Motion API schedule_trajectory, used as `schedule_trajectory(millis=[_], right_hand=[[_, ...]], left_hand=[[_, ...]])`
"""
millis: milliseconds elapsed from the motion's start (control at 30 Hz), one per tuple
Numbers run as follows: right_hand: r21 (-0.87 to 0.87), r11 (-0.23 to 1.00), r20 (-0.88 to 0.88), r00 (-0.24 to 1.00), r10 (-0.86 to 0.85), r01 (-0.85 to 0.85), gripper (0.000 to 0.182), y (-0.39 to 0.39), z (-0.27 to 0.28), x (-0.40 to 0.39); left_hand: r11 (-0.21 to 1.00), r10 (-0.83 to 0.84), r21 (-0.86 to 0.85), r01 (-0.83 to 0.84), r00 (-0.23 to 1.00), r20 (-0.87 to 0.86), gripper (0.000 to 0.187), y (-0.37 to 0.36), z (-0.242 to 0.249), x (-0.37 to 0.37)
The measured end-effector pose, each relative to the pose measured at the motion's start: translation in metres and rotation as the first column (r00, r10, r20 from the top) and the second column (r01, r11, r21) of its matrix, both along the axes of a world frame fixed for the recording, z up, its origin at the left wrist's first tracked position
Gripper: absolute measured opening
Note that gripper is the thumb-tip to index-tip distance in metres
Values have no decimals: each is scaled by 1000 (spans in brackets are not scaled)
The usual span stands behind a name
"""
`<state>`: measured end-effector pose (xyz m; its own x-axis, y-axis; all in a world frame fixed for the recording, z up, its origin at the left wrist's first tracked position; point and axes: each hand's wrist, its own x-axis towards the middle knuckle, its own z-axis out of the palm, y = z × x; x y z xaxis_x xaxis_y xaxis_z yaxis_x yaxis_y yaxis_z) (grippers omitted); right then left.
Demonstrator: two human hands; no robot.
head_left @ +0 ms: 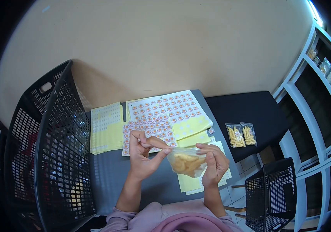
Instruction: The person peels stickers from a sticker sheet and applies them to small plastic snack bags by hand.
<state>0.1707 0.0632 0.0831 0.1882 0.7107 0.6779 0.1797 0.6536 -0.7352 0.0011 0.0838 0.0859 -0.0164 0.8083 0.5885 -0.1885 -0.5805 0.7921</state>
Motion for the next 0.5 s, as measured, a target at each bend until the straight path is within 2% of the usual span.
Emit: schedule_trajectory(millis=[133, 200, 233, 267, 333, 367, 400, 467, 500], right_hand=[[-33, 999, 3, 1000, 21, -21, 22, -4, -1, 1], [-83, 993, -127, 990, 67, -78, 26, -7, -3, -1], [-155, 981, -218, 972, 83, -119, 30, -7, -7, -1], [-168, 979, -220, 972, 78, -117, 30, -5, -7, -2], [-285, 938, -420, 905, 60, -195, 33, -3, -11, -2], [-323, 921, -342, 934, 102, -219, 36, -2, -23, 3], [-333, 917, -342, 935, 99, -219, 36, -3, -25, 4], [-246, 921, -418, 890, 179, -301, 39, -1, -28, 5], [-252, 934, -326, 931, 163, -252, 42, 2, -34, 14]], left_hand=[[993, -102, -53, 101, 995, -3, 43, 1, 0, -4], [986, -125, -102, 129, 991, 48, 54, 0, 0, -1], [963, -252, -71, 259, 964, 86, 63, 1, -2, 1], [962, -254, -83, 261, 963, 88, 63, -2, -5, 6], [906, -346, -290, 307, 934, -93, 62, -11, -12, 15], [896, -369, -304, 323, 923, -107, 53, -13, -21, 16], [893, -370, -313, 323, 924, -102, 53, -14, -28, 14], [806, -379, -496, 324, 925, -11, 44, -14, -39, 1], [824, -242, -520, 225, 970, 38, 38, -16, -47, -5]])
